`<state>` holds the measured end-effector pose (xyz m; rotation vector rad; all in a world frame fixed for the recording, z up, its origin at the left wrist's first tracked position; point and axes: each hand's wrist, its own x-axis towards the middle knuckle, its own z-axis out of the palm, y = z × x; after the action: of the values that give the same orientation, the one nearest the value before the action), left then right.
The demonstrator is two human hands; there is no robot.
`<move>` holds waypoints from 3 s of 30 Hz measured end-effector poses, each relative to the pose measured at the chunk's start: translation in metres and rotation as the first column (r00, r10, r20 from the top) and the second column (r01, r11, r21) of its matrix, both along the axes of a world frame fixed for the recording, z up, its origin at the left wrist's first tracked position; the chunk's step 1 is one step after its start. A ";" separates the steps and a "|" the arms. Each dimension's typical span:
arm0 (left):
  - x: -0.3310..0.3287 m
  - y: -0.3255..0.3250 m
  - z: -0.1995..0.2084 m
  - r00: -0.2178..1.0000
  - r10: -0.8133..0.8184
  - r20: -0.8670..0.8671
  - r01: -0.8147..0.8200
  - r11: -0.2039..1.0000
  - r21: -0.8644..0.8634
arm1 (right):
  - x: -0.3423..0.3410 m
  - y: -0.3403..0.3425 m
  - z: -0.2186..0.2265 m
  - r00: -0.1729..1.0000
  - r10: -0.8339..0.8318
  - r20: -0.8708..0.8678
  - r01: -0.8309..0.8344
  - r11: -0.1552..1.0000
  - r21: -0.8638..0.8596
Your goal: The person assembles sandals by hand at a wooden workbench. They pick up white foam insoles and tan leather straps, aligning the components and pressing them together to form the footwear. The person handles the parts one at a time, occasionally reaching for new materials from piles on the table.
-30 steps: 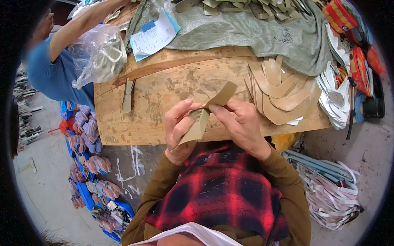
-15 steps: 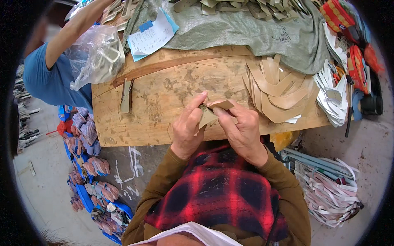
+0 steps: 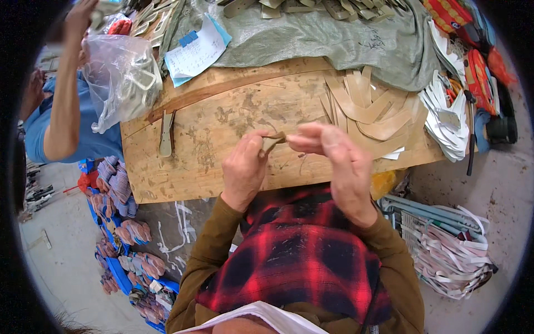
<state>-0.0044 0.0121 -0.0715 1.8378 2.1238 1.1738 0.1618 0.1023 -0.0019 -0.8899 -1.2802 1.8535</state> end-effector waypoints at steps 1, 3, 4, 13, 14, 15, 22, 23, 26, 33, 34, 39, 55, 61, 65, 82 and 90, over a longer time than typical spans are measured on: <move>-0.001 0.000 0.001 0.999 0.023 0.035 -0.023 1.000 -0.001 | -0.001 0.004 0.005 0.998 -0.053 0.016 0.052 0.998 0.021; 0.000 -0.004 0.017 0.927 0.043 0.373 0.031 0.981 -0.192 | -0.002 0.023 -0.007 0.985 0.121 0.122 -0.129 0.990 0.058; 0.002 -0.005 0.025 0.848 0.072 0.526 0.089 0.958 -0.273 | -0.001 0.033 -0.019 0.964 0.198 0.177 -0.214 0.974 0.071; 0.014 -0.011 0.028 0.569 0.017 0.822 0.441 0.838 -0.322 | -0.006 0.031 -0.053 0.930 0.365 -0.049 -0.363 0.885 -0.293; 0.015 -0.011 0.029 0.564 0.019 0.825 0.471 0.813 -0.341 | -0.007 0.027 -0.055 0.941 0.329 -0.078 -0.335 0.882 -0.331; 0.017 -0.011 0.029 0.576 0.033 0.816 0.440 0.830 -0.343 | -0.007 0.026 -0.057 0.953 0.286 -0.098 -0.302 0.880 -0.365; -0.052 -0.015 0.016 0.857 0.350 0.377 -0.154 0.874 -0.461 | 0.040 0.084 -0.056 0.916 -0.207 0.343 0.043 0.902 0.429; -0.071 -0.018 0.010 0.904 0.361 0.229 -0.259 0.888 -0.380 | 0.051 0.094 -0.055 0.863 -0.209 0.460 -0.125 0.793 0.596; -0.102 -0.029 -0.005 0.915 0.397 -0.075 -0.404 0.899 -0.170 | 0.068 0.108 -0.051 0.697 -0.270 0.665 -0.501 0.481 0.720; -0.019 0.008 0.033 0.913 0.039 0.405 0.075 0.963 -0.261 | 0.064 0.117 -0.036 0.738 -0.197 0.646 -0.457 0.558 0.693; 0.006 0.020 0.033 0.775 0.014 0.632 0.147 0.968 -0.202 | 0.060 0.115 -0.029 0.754 -0.174 0.634 -0.447 0.571 0.688; 0.047 0.063 0.013 -0.033 -0.041 0.999 0.241 0.969 0.048 | 0.012 0.103 0.002 0.746 0.216 0.630 -0.631 0.530 0.566; -0.001 0.037 0.016 -0.176 0.026 0.984 0.029 0.999 -0.021 | -0.104 0.376 -0.072 0.559 -0.504 0.659 -0.356 0.571 0.739; -0.001 0.041 0.013 -0.186 0.031 0.982 0.011 0.999 -0.030 | -0.082 0.260 -0.075 0.826 -0.246 0.508 -0.461 0.226 0.858; -0.009 0.042 0.013 -0.201 0.047 0.978 -0.020 0.998 -0.052 | -0.080 0.274 -0.052 0.894 -0.120 0.431 -0.385 0.287 0.877; -0.032 -0.004 -0.068 -0.536 0.160 0.829 0.315 0.949 0.020 | -0.011 0.561 -0.095 0.131 -0.550 0.825 -0.514 0.674 0.531; -0.032 0.000 -0.068 -0.570 0.184 0.801 0.327 0.945 0.016 | 0.027 0.469 -0.067 0.739 -0.661 0.130 0.225 0.424 0.877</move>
<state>-0.0359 0.0118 -0.1393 -0.0534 0.5903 1.3015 0.1883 0.5708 -0.0685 -1.0062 -1.7255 0.4181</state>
